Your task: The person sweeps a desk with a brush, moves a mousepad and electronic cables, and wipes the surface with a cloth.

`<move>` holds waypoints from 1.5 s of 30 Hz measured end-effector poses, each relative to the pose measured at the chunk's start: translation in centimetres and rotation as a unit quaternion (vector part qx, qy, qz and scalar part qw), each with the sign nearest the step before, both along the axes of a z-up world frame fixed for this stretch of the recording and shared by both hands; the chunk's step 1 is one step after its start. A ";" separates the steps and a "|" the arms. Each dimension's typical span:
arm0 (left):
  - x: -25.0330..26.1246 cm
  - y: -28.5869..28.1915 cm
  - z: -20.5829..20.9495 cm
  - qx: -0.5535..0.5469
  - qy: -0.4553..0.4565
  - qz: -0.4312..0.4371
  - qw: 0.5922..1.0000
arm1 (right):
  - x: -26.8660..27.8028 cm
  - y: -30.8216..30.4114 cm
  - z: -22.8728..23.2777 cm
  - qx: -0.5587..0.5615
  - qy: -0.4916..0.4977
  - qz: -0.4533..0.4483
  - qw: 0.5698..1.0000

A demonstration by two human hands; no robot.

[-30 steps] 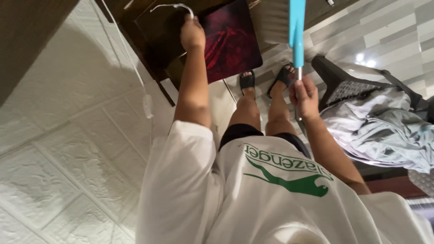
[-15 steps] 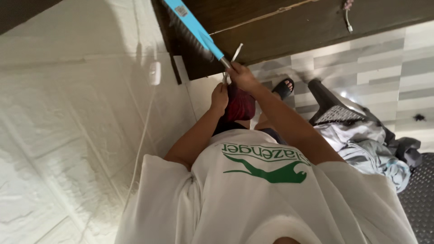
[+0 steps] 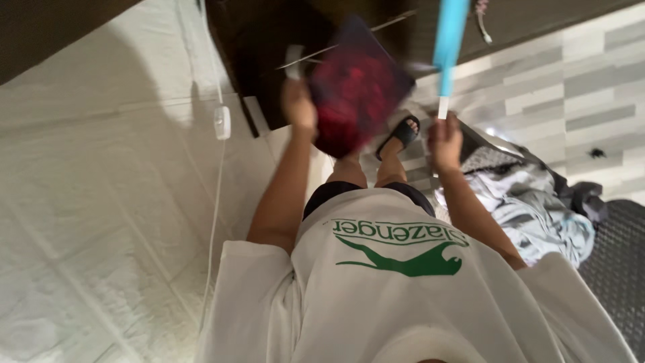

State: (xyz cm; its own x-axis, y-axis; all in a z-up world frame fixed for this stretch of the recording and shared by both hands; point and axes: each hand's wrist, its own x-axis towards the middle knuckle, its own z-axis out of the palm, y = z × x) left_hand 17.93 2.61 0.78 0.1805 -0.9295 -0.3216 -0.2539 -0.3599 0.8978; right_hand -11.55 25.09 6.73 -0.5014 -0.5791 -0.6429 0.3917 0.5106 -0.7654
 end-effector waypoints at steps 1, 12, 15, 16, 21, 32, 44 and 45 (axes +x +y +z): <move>1.3 -2.2 -0.3 -0.035 -0.018 0.030 0.999 | 0.9 -0.4 0.9 0.025 -0.010 0.003 1.000; -7.0 -2.4 5.9 -0.380 -0.444 -0.090 0.807 | -3.1 0.8 1.2 -0.050 -0.040 -0.058 0.996; -17.0 0.8 7.0 -0.320 -0.302 -0.316 0.841 | -6.7 4.7 3.8 -0.069 -0.085 -0.081 0.991; -20.4 1.5 6.6 -0.272 -0.242 -0.390 0.846 | -7.4 5.8 4.5 -0.081 -0.070 -0.093 0.990; -34.0 2.2 0.6 -0.255 -0.313 -0.539 0.740 | -9.4 10.8 5.0 -0.118 -0.061 -0.207 0.969; -40.1 -2.6 -0.3 -0.261 -0.131 -0.443 0.848 | -9.4 15.5 4.3 -0.082 -0.139 -0.215 0.963; -37.9 -10.4 15.8 -0.160 0.187 -0.362 0.899 | -8.3 1.6 -5.1 0.005 0.145 -0.008 0.989; -37.9 -10.7 16.2 -0.155 0.186 -0.365 0.899 | -9.0 2.0 -4.9 0.058 0.176 -0.048 0.982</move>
